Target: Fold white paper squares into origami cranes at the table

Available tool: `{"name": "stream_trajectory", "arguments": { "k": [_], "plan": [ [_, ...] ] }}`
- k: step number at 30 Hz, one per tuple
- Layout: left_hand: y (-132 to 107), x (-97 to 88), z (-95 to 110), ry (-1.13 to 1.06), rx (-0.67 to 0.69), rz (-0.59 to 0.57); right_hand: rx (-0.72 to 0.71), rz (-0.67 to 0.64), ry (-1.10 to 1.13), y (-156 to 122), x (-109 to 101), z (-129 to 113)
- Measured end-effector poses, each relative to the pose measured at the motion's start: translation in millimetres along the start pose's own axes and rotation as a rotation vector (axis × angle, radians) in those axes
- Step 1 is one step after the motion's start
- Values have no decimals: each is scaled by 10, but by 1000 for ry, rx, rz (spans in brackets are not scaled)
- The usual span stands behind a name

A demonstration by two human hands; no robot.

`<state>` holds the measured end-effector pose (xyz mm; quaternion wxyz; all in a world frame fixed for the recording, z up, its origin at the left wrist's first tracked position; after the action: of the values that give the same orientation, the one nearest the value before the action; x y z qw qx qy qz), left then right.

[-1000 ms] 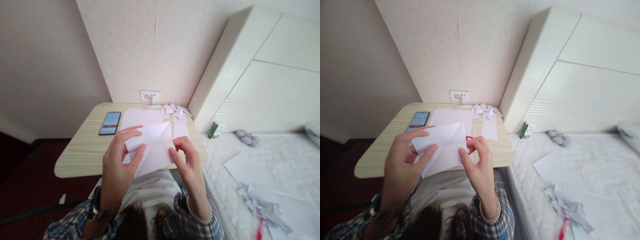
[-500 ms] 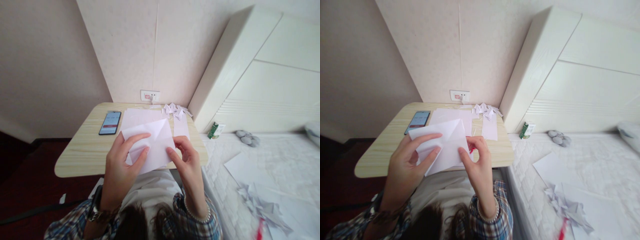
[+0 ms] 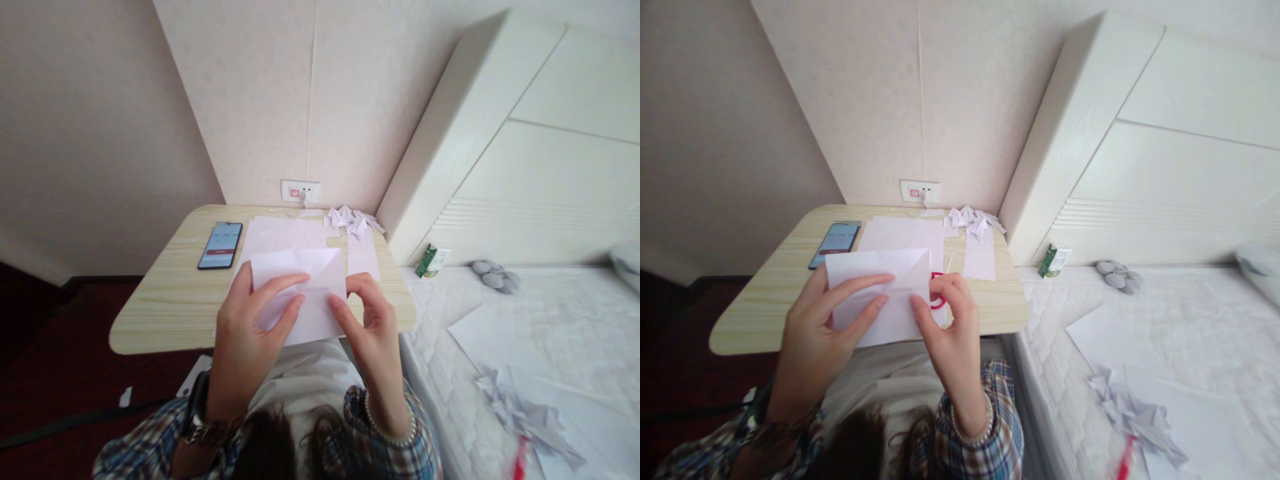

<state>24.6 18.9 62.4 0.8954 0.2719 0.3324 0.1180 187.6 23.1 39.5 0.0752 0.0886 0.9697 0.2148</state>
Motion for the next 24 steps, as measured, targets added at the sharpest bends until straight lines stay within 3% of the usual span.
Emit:
{"name": "stream_trajectory", "arguments": {
  "k": [7,15,24],
  "plan": [
    [-5,-4,40,52,35,38,-126,58,-192,-31,3,-146],
    [0,-91,21,71,-5,166,-197,120,-182,-79,-29,-202],
    [-11,-40,96,125,83,136,-315,151,-216,-155,-1,-288]
  ]
}}
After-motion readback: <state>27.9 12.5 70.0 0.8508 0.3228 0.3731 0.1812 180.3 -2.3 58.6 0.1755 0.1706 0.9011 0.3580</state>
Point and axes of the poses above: each hand's wrist, its own y-axis towards the middle knuckle, its own x-axis out of the palm, z = x × y, the point moved 7 cm from there along y, towards the middle knuckle, and after that the axes turned 3 degrees about y, right-handed, at the moved point
